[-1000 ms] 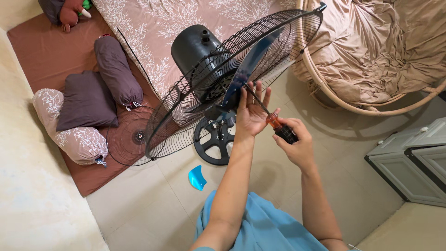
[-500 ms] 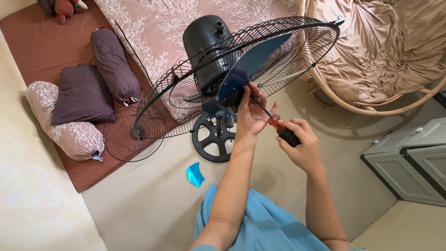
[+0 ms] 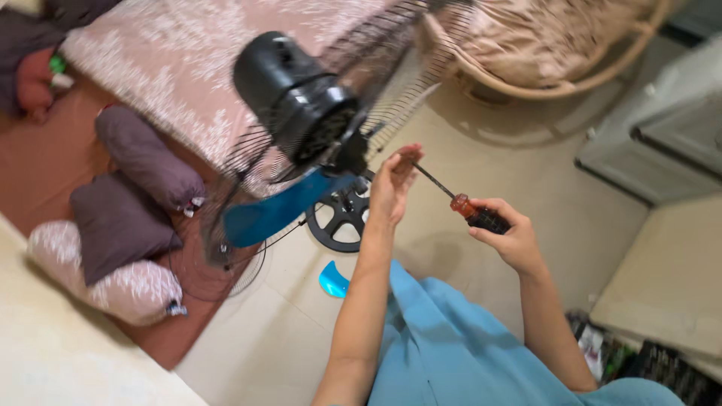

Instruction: The person disassembles a standing electric fan using a screwdriver. They remove the front grill, unscrew and detach the fan blades, and place the parts on the floor.

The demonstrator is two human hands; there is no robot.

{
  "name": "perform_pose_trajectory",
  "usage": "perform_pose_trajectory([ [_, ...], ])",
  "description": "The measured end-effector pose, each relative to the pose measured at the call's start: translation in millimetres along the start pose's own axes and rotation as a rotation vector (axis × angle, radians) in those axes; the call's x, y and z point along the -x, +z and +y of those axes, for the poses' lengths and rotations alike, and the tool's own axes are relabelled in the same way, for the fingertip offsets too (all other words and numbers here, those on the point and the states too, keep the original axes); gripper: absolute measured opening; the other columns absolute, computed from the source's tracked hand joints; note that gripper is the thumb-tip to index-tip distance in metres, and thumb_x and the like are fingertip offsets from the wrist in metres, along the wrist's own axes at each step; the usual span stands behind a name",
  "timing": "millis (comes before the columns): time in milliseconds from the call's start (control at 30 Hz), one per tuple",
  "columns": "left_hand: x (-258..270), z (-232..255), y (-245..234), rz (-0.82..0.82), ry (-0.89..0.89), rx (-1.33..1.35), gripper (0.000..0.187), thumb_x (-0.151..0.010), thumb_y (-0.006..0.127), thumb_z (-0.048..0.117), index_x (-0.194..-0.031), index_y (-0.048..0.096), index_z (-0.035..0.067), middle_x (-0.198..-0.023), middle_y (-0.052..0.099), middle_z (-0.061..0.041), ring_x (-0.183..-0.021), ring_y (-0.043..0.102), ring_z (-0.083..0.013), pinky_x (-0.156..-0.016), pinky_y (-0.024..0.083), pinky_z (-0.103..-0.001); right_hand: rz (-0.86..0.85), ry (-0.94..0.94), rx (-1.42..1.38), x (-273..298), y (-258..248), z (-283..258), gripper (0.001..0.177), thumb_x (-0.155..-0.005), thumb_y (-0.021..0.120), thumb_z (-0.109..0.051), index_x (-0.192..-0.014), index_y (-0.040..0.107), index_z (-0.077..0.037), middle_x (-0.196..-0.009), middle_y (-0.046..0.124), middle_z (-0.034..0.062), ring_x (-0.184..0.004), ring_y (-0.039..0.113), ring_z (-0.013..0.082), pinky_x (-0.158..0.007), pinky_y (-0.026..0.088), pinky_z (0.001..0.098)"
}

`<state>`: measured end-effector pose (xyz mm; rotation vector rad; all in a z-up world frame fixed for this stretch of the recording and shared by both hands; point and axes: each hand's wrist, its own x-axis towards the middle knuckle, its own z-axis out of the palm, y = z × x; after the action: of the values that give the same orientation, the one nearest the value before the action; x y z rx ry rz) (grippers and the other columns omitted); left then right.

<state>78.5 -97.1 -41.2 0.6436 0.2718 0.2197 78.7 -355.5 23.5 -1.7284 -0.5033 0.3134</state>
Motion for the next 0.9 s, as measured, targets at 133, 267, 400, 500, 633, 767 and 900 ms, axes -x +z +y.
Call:
perform_pose_trajectory([
  [133, 10.2, -22.7, 15.2, -0.079, -0.017, -0.100, 0.037, -0.100, 0.067, 0.020, -0.131, 0.068, 0.001, -0.119, 0.072, -0.011, -0.117, 0.066, -0.0200, -0.108, 0.042, -0.038, 0.231, 0.222, -0.251, 53.2, -14.5, 25.7, 0.053, -0.077, 0.079, 0.003, -0.128, 0.067, -0.003, -0.117, 0.072, 0.0062, -0.106, 0.067, 0.0124, -0.094, 0.054, 0.0278],
  [267, 17.9, -68.4, 64.0, -0.159, -0.032, -0.426, 0.031, -0.098, 0.074, 0.015, -0.119, 0.073, -0.007, -0.103, 0.075, -0.016, -0.101, 0.070, -0.0167, -0.104, 0.050, -0.031, 0.465, 0.178, -0.430, 107.1, -37.0, 49.4, 0.055, -0.080, 0.076, 0.005, -0.133, 0.064, -0.001, -0.117, 0.069, 0.0081, -0.103, 0.065, 0.0128, -0.088, 0.052, 0.0272],
  [400, 38.3, -118.2, 136.4, -0.438, -0.078, -0.591, 0.027, -0.103, 0.065, 0.019, -0.118, 0.075, -0.002, -0.098, 0.074, -0.009, -0.090, 0.069, -0.0134, -0.087, 0.056, -0.029, 0.660, 0.045, -0.828, 160.6, -74.0, 54.4, 0.056, -0.088, 0.072, -0.002, -0.141, 0.055, -0.004, -0.116, 0.065, 0.0099, -0.092, 0.064, 0.0186, -0.069, 0.051, 0.0297],
  [500, 57.2, -165.8, 190.7, -0.611, -0.096, -0.761, 0.027, -0.103, 0.060, 0.018, -0.121, 0.075, 0.004, -0.097, 0.070, -0.003, -0.084, 0.068, -0.0109, -0.075, 0.056, -0.027, 0.816, -0.065, -0.939, 194.0, -109.6, 60.7, 0.056, -0.092, 0.067, -0.008, -0.145, 0.049, -0.007, -0.115, 0.065, 0.0137, -0.089, 0.066, 0.0235, -0.065, 0.053, 0.0317],
  [633, 74.2, -245.8, 253.5, -0.836, 0.008, -0.953, 0.026, -0.099, 0.063, 0.009, -0.123, 0.074, 0.006, -0.098, 0.066, -0.003, -0.077, 0.065, -0.0109, -0.070, 0.057, -0.026, 1.037, -0.093, -0.816, 232.6, -169.1, 76.0, 0.053, -0.094, 0.065, -0.006, -0.145, 0.050, -0.006, -0.114, 0.066, 0.0159, -0.087, 0.067, 0.0240, -0.064, 0.052, 0.0316],
  [767, 89.0, -335.3, 320.1, -0.913, 0.194, -1.067, 0.024, -0.091, 0.073, 0.007, -0.114, 0.080, 0.006, -0.091, 0.071, -0.004, -0.072, 0.065, -0.0114, -0.069, 0.055, -0.025, 1.150, -0.133, -0.714, 252.0, -246.7, 82.7, 0.052, -0.094, 0.065, -0.002, -0.145, 0.052, -0.004, -0.116, 0.065, 0.0125, -0.087, 0.067, 0.0223, -0.066, 0.051, 0.0306],
  [900, 91.5, -433.9, 382.9, -0.857, -0.014, -0.915, 0.020, -0.088, 0.074, 0.010, -0.108, 0.074, 0.006, -0.087, 0.073, -0.004, -0.076, 0.068, -0.0086, -0.072, 0.057, -0.025, 1.258, -0.224, -0.653, 273.4, -306.8, 92.7, 0.051, -0.095, 0.065, -0.001, -0.144, 0.053, -0.003, -0.119, 0.065, 0.0125, -0.089, 0.067, 0.0224, -0.067, 0.050, 0.0303],
])
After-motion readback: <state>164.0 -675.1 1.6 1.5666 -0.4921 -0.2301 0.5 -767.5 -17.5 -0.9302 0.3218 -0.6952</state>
